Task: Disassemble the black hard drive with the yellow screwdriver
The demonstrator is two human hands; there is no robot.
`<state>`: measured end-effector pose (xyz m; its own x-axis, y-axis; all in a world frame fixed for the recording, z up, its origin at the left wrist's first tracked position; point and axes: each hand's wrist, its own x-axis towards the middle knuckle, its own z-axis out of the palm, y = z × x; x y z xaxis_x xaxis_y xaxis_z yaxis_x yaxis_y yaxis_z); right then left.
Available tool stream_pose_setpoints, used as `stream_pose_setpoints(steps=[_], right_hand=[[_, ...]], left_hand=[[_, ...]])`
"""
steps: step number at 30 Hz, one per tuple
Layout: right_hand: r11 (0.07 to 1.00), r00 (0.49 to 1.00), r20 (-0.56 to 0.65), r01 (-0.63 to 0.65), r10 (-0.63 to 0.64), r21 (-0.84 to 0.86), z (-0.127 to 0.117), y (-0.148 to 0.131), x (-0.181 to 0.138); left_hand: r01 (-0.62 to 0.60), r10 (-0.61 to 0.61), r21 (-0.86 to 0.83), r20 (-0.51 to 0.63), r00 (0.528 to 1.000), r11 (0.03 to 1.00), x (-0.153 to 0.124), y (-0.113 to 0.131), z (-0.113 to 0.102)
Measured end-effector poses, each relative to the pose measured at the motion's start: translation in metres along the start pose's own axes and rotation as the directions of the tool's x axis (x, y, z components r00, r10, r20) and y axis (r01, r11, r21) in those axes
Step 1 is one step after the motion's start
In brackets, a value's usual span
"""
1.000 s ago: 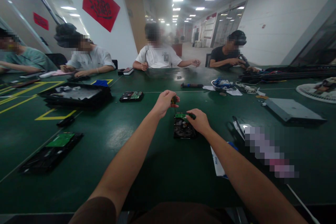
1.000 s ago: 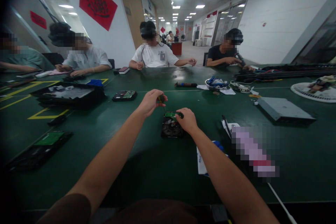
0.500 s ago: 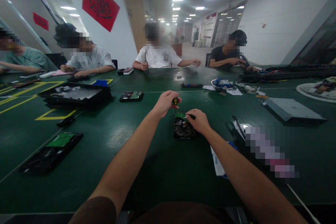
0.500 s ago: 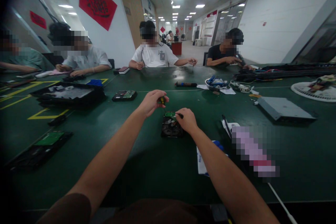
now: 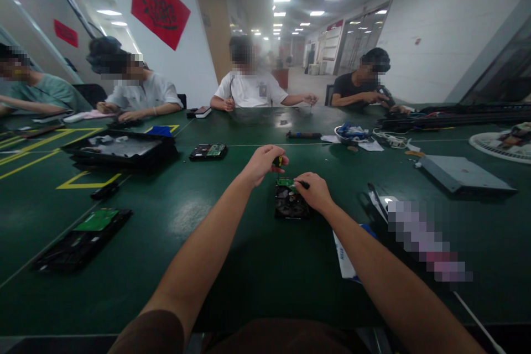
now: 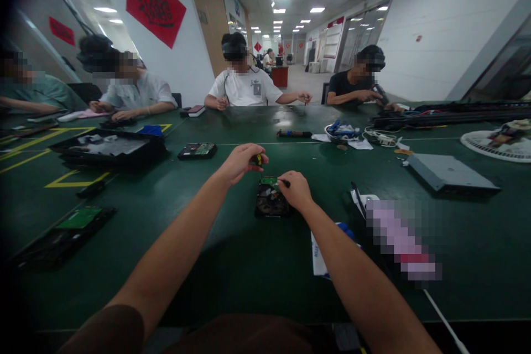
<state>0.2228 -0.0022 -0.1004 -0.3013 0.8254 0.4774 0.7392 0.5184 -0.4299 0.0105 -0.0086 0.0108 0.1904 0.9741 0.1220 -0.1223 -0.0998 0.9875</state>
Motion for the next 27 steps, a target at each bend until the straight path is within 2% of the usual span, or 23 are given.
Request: stream_pose_setpoints(steps=[3, 8, 11, 17, 20, 24, 27], right_hand=[[1.0, 1.0, 0.001, 0.009, -0.009, 0.001, -0.0002, -0.0008, -0.0003], [1.0, 1.0, -0.016, 0.021, -0.021, 0.002, 0.0002, -0.0008, -0.0012], [1.0, 1.0, -0.015, 0.016, -0.016, -0.007, 0.0004, -0.0002, -0.0012], [1.0, 1.0, -0.01, 0.011, -0.011, -0.021, -0.0002, -0.0008, -0.0007], [1.0, 1.0, -0.003, 0.006, -0.006, -0.023, 0.0, -0.0004, -0.0008], [1.0, 1.0, 0.003, 0.007, -0.007, -0.024, -0.0001, 0.0009, -0.001], [1.0, 1.0, 0.008, 0.004, -0.004, -0.016, -0.0014, 0.0002, -0.0009]], left_hand=[[-0.026, 0.026, -0.008, -0.032, 0.999, 1.0, 0.0022, -0.0025, -0.0002], [-0.098, 0.107, 0.128, -0.073, 0.992, 0.987, 0.0055, -0.0058, -0.0031], [-0.092, 0.103, 0.146, -0.064, 0.993, 0.985, 0.0042, -0.0045, -0.0041], [-0.001, 0.001, -0.004, -0.014, 1.0, 1.0, 0.0015, -0.0019, -0.0035], [0.01, -0.013, -0.061, -0.058, 0.998, 0.998, 0.0046, -0.0047, -0.0039], [-0.051, 0.059, 0.054, -0.166, 0.984, 0.997, 0.0079, -0.0067, -0.0064], [-0.059, 0.072, 0.114, -0.117, 0.991, 0.992, 0.0058, -0.0041, -0.0068]])
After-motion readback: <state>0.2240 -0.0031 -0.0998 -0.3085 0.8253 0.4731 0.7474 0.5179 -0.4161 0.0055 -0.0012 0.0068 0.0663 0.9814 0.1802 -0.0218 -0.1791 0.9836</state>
